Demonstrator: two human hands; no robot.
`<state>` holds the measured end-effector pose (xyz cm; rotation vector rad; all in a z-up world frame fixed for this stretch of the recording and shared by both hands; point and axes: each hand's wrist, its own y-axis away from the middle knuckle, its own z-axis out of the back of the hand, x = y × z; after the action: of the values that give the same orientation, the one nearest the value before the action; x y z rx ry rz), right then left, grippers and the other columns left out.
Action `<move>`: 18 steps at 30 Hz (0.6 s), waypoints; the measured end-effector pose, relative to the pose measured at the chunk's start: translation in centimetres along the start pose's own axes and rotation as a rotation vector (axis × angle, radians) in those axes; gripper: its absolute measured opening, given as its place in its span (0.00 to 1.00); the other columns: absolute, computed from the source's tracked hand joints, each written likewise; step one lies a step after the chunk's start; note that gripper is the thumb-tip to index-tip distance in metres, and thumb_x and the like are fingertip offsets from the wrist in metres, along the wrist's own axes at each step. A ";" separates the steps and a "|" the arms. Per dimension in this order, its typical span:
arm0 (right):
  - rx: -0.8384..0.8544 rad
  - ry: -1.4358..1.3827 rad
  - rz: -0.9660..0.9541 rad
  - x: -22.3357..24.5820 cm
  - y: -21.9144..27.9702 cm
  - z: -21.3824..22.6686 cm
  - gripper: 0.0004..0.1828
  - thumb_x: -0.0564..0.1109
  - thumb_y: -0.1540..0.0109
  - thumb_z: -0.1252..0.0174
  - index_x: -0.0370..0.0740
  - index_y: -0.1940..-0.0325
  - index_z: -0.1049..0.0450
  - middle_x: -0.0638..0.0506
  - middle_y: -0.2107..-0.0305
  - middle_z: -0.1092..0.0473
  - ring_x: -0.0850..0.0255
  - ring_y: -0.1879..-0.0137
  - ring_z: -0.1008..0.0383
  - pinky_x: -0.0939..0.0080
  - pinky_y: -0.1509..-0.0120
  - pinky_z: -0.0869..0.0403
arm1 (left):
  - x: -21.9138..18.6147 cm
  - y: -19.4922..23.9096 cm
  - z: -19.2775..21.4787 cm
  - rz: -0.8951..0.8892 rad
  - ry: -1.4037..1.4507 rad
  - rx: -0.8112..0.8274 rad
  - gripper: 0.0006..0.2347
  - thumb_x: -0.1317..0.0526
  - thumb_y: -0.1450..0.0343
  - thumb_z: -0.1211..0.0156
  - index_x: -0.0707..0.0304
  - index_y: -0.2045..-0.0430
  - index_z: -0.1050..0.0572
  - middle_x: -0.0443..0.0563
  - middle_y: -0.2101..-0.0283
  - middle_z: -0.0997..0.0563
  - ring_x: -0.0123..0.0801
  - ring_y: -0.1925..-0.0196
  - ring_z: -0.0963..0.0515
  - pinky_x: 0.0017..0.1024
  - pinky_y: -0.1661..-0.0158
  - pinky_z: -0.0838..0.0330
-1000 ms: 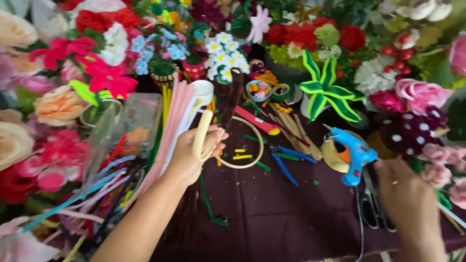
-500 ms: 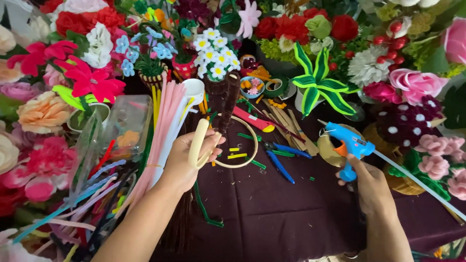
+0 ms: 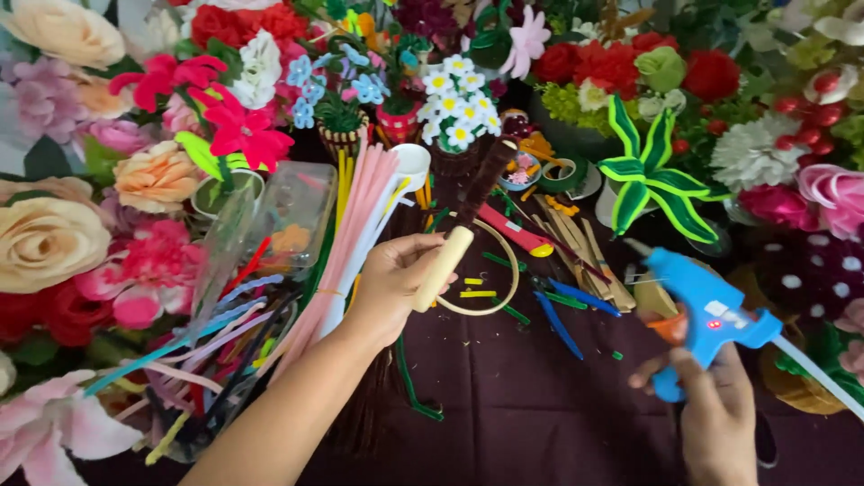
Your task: Wrapping a brown fuzzy pipe cleaner around a plastic headband and securing it with hot glue.
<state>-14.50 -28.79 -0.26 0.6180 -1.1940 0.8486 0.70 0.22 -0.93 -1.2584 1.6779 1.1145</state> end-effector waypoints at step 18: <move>0.467 0.444 0.580 1.6 0.2 -8.9 0.36 0.49 0.35 0.46 0.40 0.26 0.48 0.51 0.84 0.30 0.59 0.80 0.23 0.57 0.75 0.26 | -1.5 0.3 -0.1 0.024 -0.001 -0.071 0.11 0.66 0.32 0.37 0.73 0.57 0.19 0.57 0.64 0.16 0.40 0.69 0.14 0.30 0.65 0.16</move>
<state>-9.65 -21.23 -1.18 0.4155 -0.7654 1.6908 0.77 0.62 0.54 -1.2842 1.6699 1.1984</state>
